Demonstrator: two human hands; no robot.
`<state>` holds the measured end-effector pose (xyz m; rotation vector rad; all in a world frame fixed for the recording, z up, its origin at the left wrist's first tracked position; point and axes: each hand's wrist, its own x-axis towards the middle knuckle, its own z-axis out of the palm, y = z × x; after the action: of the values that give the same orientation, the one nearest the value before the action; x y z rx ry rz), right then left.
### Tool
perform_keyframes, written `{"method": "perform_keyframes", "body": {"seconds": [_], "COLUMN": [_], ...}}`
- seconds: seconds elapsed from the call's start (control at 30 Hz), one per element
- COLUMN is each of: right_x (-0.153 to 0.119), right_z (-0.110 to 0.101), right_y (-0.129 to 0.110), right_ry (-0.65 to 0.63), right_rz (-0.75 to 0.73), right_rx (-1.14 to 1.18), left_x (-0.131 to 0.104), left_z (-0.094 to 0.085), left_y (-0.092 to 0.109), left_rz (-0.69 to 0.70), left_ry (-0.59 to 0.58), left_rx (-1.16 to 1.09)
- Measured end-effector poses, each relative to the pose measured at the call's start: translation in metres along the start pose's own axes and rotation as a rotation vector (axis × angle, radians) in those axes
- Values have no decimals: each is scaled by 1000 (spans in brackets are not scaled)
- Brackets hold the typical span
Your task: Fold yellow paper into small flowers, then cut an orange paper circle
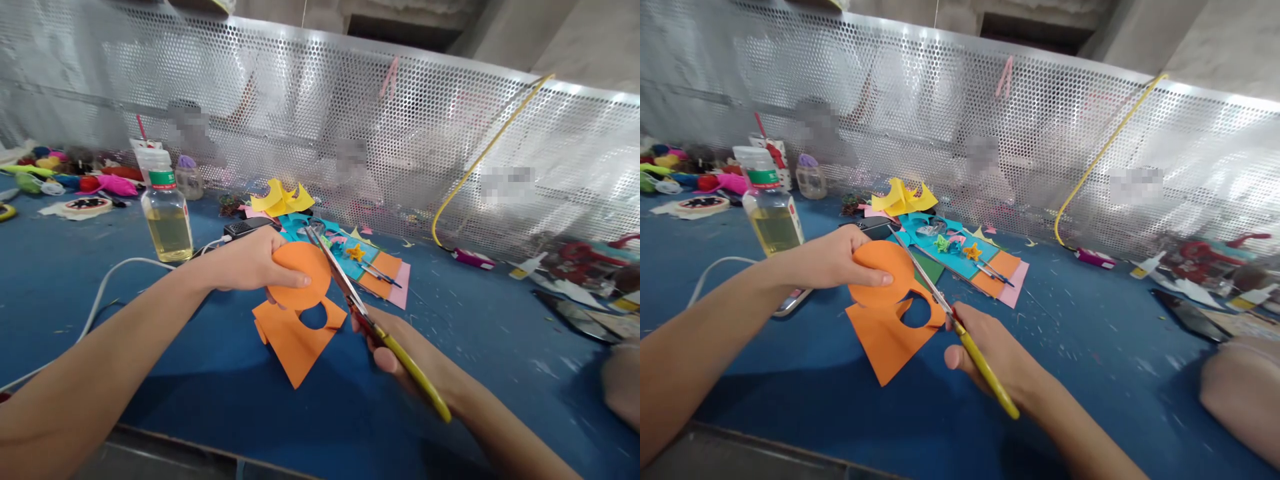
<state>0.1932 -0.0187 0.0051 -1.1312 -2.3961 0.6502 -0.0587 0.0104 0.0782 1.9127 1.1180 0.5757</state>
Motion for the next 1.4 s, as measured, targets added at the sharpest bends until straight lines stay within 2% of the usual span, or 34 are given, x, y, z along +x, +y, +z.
{"method": "perform_keyframes", "body": {"seconds": [0.37, 0.9, 1.4], "right_x": [0, -3, -1], "right_z": [-2, -3, -2], "right_y": [-3, -2, 0], "right_ry": [-18, -33, -22], "right_rz": [2, 33, 45], "right_rx": [25, 34, 70], "left_x": [-1, -1, -3], "left_z": [-1, 0, 2], "left_y": [-1, 0, 2], "left_rz": [30, 11, 51], "left_ry": [26, 31, 17], "left_rx": [103, 80, 98]}}
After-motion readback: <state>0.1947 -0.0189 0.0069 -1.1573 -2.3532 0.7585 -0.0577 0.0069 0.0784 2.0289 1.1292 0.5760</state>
